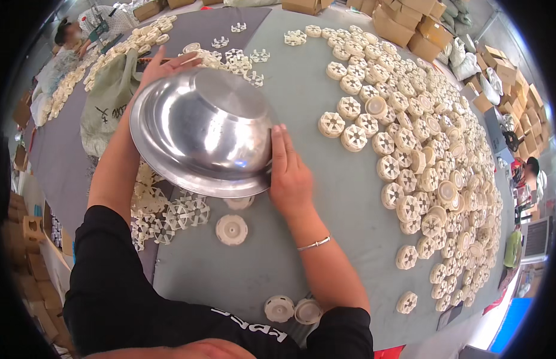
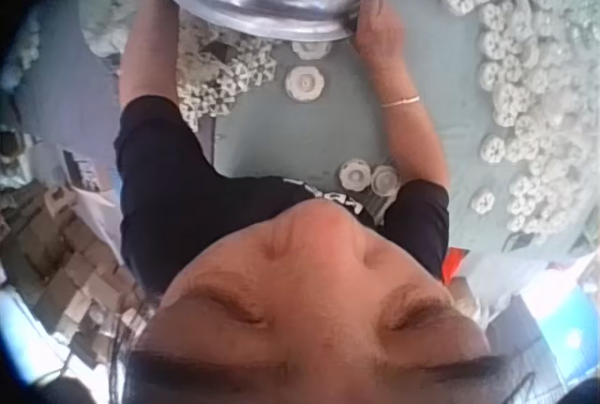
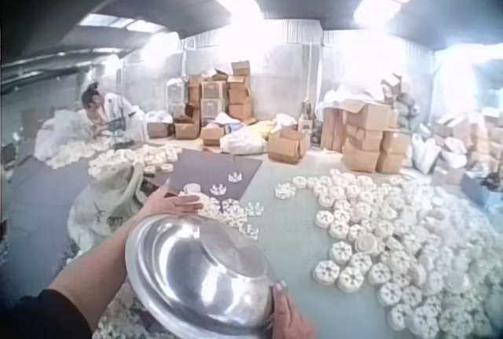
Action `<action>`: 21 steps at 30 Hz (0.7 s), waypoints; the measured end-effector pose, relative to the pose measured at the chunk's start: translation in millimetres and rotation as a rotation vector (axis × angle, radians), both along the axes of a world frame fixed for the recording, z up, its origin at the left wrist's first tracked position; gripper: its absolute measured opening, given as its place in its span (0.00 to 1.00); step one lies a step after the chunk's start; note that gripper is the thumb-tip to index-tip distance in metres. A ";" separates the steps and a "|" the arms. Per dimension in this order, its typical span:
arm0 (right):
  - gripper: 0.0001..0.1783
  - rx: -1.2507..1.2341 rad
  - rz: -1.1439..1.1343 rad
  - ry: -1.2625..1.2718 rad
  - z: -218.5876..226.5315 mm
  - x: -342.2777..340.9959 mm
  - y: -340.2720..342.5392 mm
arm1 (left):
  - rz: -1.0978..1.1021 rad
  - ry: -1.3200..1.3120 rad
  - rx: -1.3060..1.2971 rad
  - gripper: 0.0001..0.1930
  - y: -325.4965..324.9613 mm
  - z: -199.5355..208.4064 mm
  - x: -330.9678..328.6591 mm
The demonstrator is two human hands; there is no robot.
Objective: The person assembles small white plastic components by hand on a table. They pick up a base piece and a cross-shaped insert, fit them together, and place the finished unit into a cardboard box. The person repeats this process for multiple units, occasionally using a metal tray to transfer the assembled parts into the box.
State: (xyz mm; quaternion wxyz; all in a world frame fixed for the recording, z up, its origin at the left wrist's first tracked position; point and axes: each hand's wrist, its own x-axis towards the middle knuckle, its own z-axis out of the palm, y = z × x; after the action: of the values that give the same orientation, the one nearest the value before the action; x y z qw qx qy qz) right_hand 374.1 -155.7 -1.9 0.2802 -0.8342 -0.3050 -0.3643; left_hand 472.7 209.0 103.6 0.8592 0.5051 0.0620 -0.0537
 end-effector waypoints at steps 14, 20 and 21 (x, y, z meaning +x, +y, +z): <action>0.17 0.607 -0.253 0.103 55.1 -67.6 -161.0 | 0.138 -0.256 0.710 0.22 -17.3 54.9 -23.5; 0.21 1.133 -0.331 0.106 -7.3 -335.9 -237.0 | -0.134 -0.572 0.928 0.18 -162.1 84.1 -161.9; 0.22 1.185 -0.397 0.181 -26.2 -388.1 -238.1 | -0.194 -0.596 1.036 0.18 -172.7 84.4 -194.1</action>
State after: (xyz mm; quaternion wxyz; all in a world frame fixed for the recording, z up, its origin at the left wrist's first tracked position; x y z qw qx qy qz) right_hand -14.1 -393.8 -28.1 0.6466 -0.6054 0.1342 -0.4443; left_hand 278.6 36.4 187.9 0.4731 0.8543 -0.2096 0.0490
